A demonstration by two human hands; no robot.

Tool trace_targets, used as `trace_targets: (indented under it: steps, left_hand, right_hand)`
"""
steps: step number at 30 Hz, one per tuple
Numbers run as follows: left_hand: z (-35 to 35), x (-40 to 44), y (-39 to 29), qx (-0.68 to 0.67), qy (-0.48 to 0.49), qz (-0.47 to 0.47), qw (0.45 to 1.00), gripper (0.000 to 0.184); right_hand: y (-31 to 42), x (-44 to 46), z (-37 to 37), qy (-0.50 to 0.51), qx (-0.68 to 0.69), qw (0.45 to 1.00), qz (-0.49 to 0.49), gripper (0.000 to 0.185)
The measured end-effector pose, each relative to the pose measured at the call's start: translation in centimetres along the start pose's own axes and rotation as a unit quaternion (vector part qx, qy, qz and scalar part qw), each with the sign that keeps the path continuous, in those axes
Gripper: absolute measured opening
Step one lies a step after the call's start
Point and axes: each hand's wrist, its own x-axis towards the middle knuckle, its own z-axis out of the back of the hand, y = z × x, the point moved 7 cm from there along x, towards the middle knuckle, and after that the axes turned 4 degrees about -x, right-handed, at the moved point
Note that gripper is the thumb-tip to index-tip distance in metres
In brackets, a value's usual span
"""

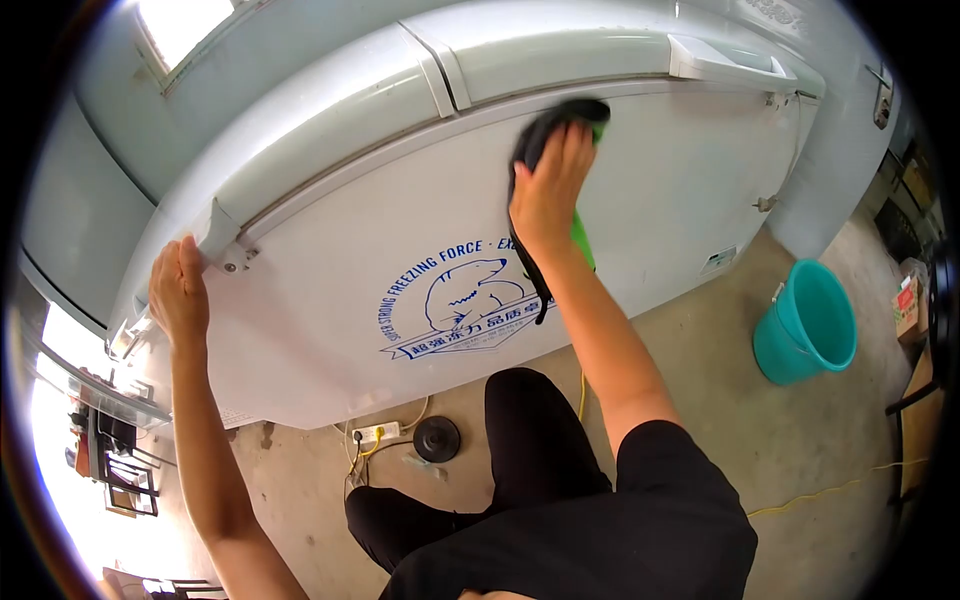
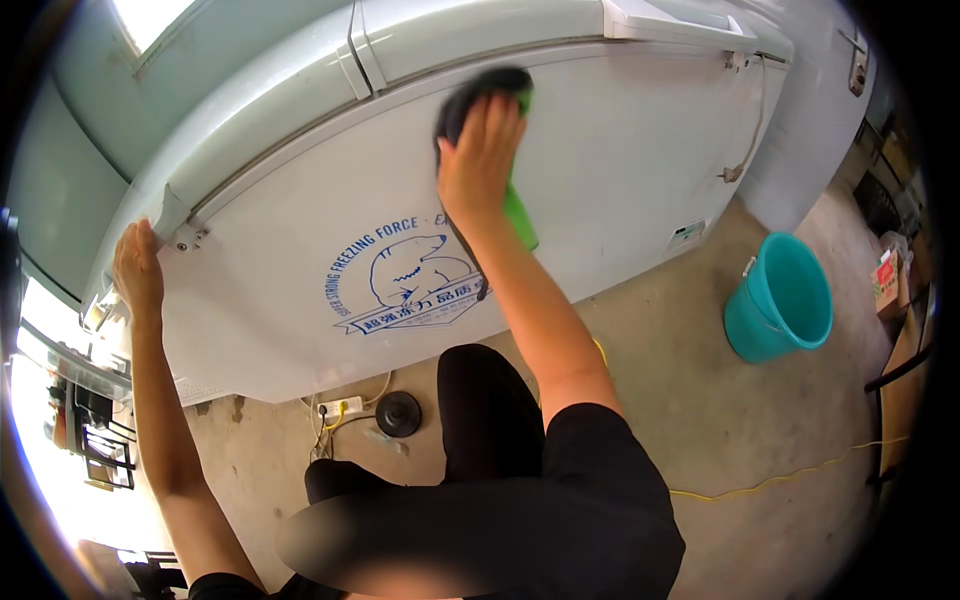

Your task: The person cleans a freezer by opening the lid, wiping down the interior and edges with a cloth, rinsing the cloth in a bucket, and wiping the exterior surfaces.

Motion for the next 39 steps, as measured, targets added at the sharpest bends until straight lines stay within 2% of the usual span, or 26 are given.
trace_targets:
  steps: [4,6,9,12,15,17,21,23,25,26,29,31,33,35,37,38,39]
  left_hand:
    - [-0.4,0.2,0.2,-0.019,0.007,0.019,1.000,0.047]
    - [-0.2,0.0,0.4,-0.021,0.009,0.022,1.000,0.047]
    - [0.2,0.0,-0.2,-0.027,-0.016,-0.003,1.000,0.047]
    - [0.3,0.1,-0.3,-0.015,-0.023,-0.011,1.000,0.047]
    - [0.2,0.0,-0.4,-0.023,-0.007,-0.012,1.000,0.048]
    - [0.2,0.1,-0.2,-0.025,0.024,0.026,0.999,0.049]
    - [0.1,0.0,-0.1,-0.027,-0.005,-0.001,1.000,0.050]
    - [0.0,-0.1,0.3,-0.020,-0.005,0.009,1.000,0.050]
    - [-0.1,0.0,0.7,-0.008,0.009,0.011,1.000,0.050]
    - [-0.1,0.0,0.6,-0.003,0.013,0.014,1.000,0.050]
    - [-0.3,0.1,0.4,0.000,0.031,0.012,0.999,0.049]
    - [-0.4,-0.1,0.3,-0.001,0.035,0.013,0.999,0.049]
    - [0.0,-0.1,0.0,-0.015,0.004,0.012,1.000,0.047]
    - [-0.1,0.0,0.5,-0.004,0.017,0.030,0.999,0.047]
    - [0.0,-0.1,0.3,0.001,0.012,0.035,0.999,0.047]
    - [0.1,0.0,0.5,0.009,0.012,0.042,0.999,0.047]
    - [0.1,0.0,0.5,-0.001,0.009,0.030,1.000,0.046]
  right_hand:
    - [-0.1,0.4,-0.2,-0.008,-0.002,1.000,0.030,0.074]
    - [-1.4,-2.7,-0.9,0.025,0.007,1.000,-0.005,0.076]
    - [-2.7,-7.3,-1.2,0.068,0.005,0.998,0.011,0.069]
    - [-1.3,-3.3,-0.7,0.027,0.008,1.000,0.001,0.076]
    - [2.1,4.0,0.6,-0.037,-0.022,0.999,0.032,0.070]
    - [1.5,3.7,0.4,-0.027,-0.003,0.999,0.022,0.069]
    - [-2.6,-8.1,-1.2,0.082,0.025,0.996,0.015,0.065]
    - [-3.9,-11.3,-1.4,0.181,0.047,0.982,-0.020,0.064]
    - [-3.5,-10.5,-1.4,0.091,0.031,0.995,0.023,0.062]
    - [-2.6,-7.9,-1.2,0.099,0.041,0.994,0.014,0.061]
    - [1.8,1.5,0.0,-0.009,-0.006,0.997,0.072,0.063]
    - [3.5,3.1,-0.2,-0.068,-0.029,0.992,0.103,0.068]
    - [3.7,-0.5,-1.3,0.013,-0.020,0.990,0.142,0.063]
    - [3.6,-9.4,-4.0,0.158,-0.032,0.959,0.233,0.056]
    - [3.3,-16.5,-4.3,0.195,0.015,0.910,0.365,0.049]
    - [2.9,-15.9,-4.1,0.195,0.024,0.908,0.369,0.049]
    - [2.8,-14.9,-4.7,0.256,-0.008,0.882,0.395,0.049]
